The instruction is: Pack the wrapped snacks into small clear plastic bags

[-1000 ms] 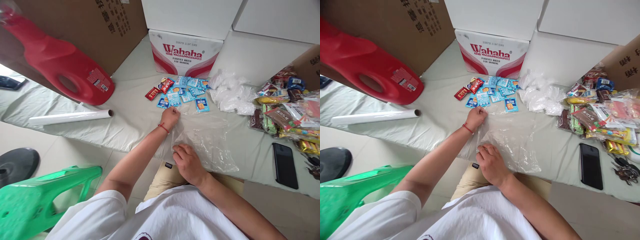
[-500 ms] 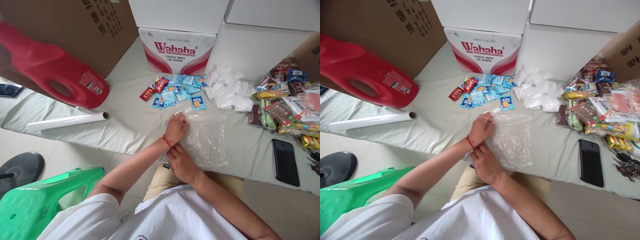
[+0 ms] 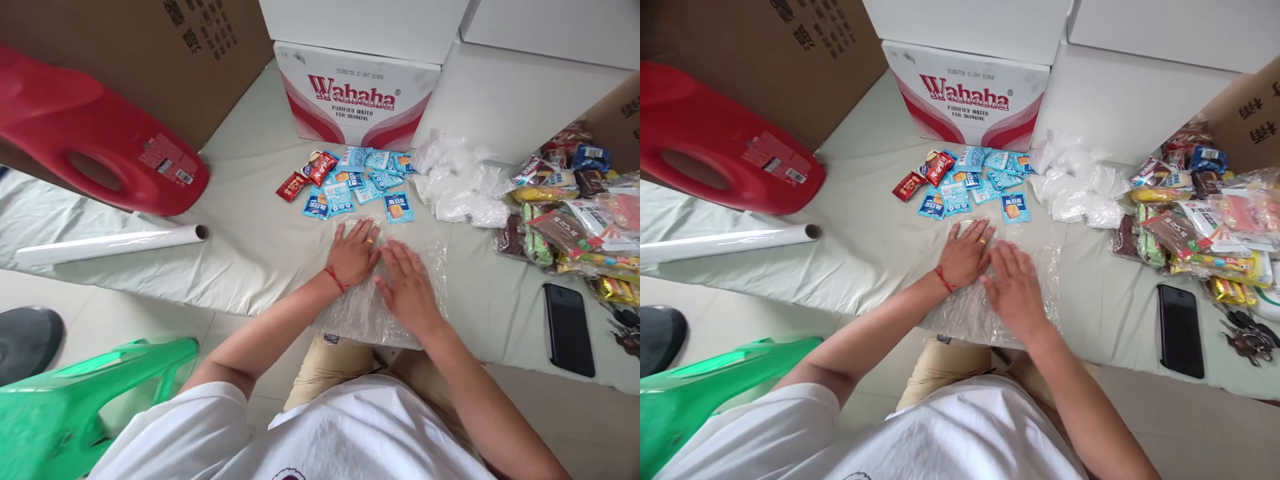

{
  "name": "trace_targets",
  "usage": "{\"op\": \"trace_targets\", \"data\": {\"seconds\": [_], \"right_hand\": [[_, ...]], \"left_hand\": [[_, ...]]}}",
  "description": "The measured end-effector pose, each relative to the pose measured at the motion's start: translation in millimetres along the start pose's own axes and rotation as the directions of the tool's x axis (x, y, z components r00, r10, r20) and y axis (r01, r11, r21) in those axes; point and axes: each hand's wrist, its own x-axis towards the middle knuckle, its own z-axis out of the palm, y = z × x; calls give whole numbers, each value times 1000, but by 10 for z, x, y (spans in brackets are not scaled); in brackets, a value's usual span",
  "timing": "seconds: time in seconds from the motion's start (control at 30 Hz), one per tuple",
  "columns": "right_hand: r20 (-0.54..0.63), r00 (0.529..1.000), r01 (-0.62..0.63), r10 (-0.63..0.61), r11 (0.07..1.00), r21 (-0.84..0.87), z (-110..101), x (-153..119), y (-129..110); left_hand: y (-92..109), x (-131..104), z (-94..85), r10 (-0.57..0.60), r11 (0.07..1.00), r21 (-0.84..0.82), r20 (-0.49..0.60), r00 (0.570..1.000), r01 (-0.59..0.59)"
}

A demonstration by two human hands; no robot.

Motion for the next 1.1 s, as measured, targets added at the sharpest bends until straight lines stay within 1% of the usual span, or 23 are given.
{"op": "trace_targets", "data": {"seconds": [0.03, 0.1, 0.17, 0.2, 0.3, 0.37, 0.4, 0.47, 0.5, 0.53, 0.6, 0.63, 0.67, 0.73, 0.8, 0.83, 0.9, 0.97, 1.03, 1.1], "right_hand": [[21, 998, -63, 65, 993, -95, 26, 30, 189], [34, 981, -180, 193, 955, -235, 66, -18, 538], [30, 966, -236, 257, 923, -304, 59, -168, 803], [16, 959, -263, 283, 909, -322, 38, -256, 897], [-37, 945, -318, 324, 889, -330, -73, -441, 1032], [-87, 948, -317, 306, 898, -306, -157, -413, 1023], [-119, 953, -302, 279, 909, -287, -194, -335, 994], [-177, 964, -236, 196, 940, -245, -240, -38, 889], [-192, 971, -184, 141, 956, -228, -240, 178, 813], [-177, 981, -119, 82, 970, -211, -218, 435, 723], [-41, 999, 23, -32, 978, -206, -106, 1035, 513], [34, 995, 103, -98, 971, -217, -16, 1358, 401], [95, 981, 189, -171, 957, -219, 91, 1682, 292], [172, 931, 352, -321, 914, -201, 341, 2286, 102], [228, 874, 474, -430, 858, -199, 595, 2771, -26], [276, 845, 515, -457, 834, -195, 706, 2954, -64], [320, 822, 541, -470, 820, -185, 857, 3194, -95], [307, 832, 527, -462, 832, -175, 873, 3271, -85], [247, 865, 480, -436, 863, -157, 734, 3192, -52], [152, 913, 395, -379, 914, -95, 471, 2960, 4]], "left_hand": [[-25, -5, -10, 8, 1000, -2, -4, 1000, -8], [-99, -19, -30, 8, 1000, -8, -23, 1000, -8], [-190, -35, -48, -4, 1000, -13, -41, 999, 3], [-234, -43, -54, -9, 1000, -16, -46, 999, 9], [-329, -58, -61, -25, 1000, -20, -53, 998, 24], [-352, -59, -60, -38, 999, -14, -57, 998, 37], [-354, -59, -60, -41, 999, -10, -58, 998, 40], [-347, -57, -62, -32, 999, -4, -53, 998, 32], [-341, -57, -65, -27, 1000, -1, -49, 998, 27], [-336, -56, -67, -23, 1000, 1, -47, 999, 23], [-328, -54, -69, -25, 1000, 3, -44, 999, 25], [-326, -52, -68, -26, 1000, 2, -44, 999, 26], [-326, -49, -67, -28, 1000, 0, -45, 999, 28], [-330, -43, -63, -29, 1000, -2, -46, 999, 29], [-338, -39, -62, -27, 1000, -2, -47, 999, 27], [-342, -37, -64, -26, 1000, -2, -46, 999, 26], [-349, -34, -70, -21, 1000, -6, -43, 999, 21], [-355, -30, -81, -17, 1000, -12, -37, 999, 16], [-357, -27, -91, -17, 1000, -19, -35, 999, 16], [-357, -25, -97, -22, 999, -27, -38, 999, 21]]}}
